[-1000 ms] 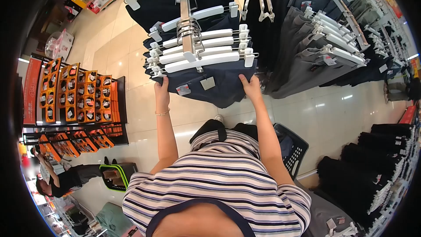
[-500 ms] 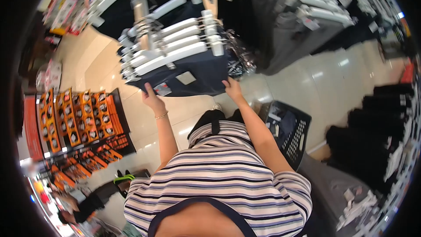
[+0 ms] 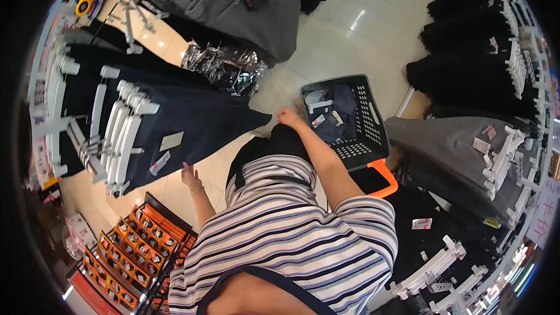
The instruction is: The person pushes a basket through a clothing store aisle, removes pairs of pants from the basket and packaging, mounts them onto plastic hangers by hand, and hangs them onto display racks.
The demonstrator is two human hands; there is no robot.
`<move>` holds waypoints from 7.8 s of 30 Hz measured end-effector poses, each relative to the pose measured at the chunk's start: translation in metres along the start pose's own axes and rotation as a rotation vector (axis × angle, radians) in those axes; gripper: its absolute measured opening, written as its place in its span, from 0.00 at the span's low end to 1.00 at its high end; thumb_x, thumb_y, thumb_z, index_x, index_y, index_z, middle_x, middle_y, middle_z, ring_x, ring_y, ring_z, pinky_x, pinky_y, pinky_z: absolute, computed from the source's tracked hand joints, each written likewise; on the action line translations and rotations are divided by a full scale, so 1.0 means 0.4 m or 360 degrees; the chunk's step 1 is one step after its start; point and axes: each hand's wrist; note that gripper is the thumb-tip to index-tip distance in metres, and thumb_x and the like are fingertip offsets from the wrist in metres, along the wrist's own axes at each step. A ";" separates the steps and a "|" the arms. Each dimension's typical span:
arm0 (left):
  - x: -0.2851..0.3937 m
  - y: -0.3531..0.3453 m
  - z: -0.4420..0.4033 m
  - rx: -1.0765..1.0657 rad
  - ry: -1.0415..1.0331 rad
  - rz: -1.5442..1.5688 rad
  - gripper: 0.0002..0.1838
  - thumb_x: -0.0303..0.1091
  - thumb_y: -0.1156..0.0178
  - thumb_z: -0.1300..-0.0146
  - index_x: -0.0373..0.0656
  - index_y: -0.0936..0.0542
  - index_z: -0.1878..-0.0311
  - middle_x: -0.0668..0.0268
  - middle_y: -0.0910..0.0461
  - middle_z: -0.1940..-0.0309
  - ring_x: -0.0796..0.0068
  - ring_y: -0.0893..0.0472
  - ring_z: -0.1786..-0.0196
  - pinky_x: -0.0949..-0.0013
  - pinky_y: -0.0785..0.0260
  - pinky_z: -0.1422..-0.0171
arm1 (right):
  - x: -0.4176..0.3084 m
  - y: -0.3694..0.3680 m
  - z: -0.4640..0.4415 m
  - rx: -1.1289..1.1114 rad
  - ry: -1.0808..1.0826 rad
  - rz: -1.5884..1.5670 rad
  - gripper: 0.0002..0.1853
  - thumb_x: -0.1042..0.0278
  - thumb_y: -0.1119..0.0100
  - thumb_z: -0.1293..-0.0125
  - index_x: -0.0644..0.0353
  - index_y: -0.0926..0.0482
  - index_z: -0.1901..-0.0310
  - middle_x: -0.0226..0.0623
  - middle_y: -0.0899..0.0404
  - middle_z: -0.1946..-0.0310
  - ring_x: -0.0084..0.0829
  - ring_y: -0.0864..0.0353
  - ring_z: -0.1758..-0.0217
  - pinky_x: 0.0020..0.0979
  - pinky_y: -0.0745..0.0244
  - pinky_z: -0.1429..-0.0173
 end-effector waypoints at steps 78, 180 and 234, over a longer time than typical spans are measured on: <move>0.706 -0.387 0.720 -0.1184 -0.1610 0.1018 0.11 0.31 0.38 0.41 0.37 0.27 0.59 0.67 0.27 0.63 0.82 0.27 0.64 0.80 0.35 0.59 | -1.098 0.226 0.759 0.2030 0.2192 0.0262 0.20 0.67 0.51 0.35 0.72 0.31 0.47 0.50 0.28 0.49 0.33 0.27 0.50 0.30 0.35 0.44; -0.054 -0.019 -0.081 -0.0419 0.0063 -0.0412 0.30 0.43 0.36 0.43 0.47 0.34 0.39 0.68 0.30 0.43 0.69 0.27 0.46 0.60 0.27 0.51 | -0.463 -0.346 0.144 -0.0310 0.0752 0.0494 0.13 0.60 0.46 0.38 0.60 0.26 0.59 0.41 0.21 0.71 0.40 0.21 0.66 0.35 0.28 0.60; -0.238 -0.828 0.573 -0.1857 0.1393 -0.1152 0.31 0.56 0.56 0.34 0.37 0.34 0.42 0.47 0.31 0.44 0.54 0.28 0.43 0.54 0.34 0.42 | -0.214 0.463 0.605 0.0940 0.0897 -0.1803 0.16 0.67 0.52 0.45 0.66 0.23 0.59 0.40 0.22 0.56 0.40 0.25 0.50 0.38 0.37 0.39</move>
Point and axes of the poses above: each hand's wrist, its own z-axis away from the middle knuckle, its own y-axis out of the back of the hand, x = y × z
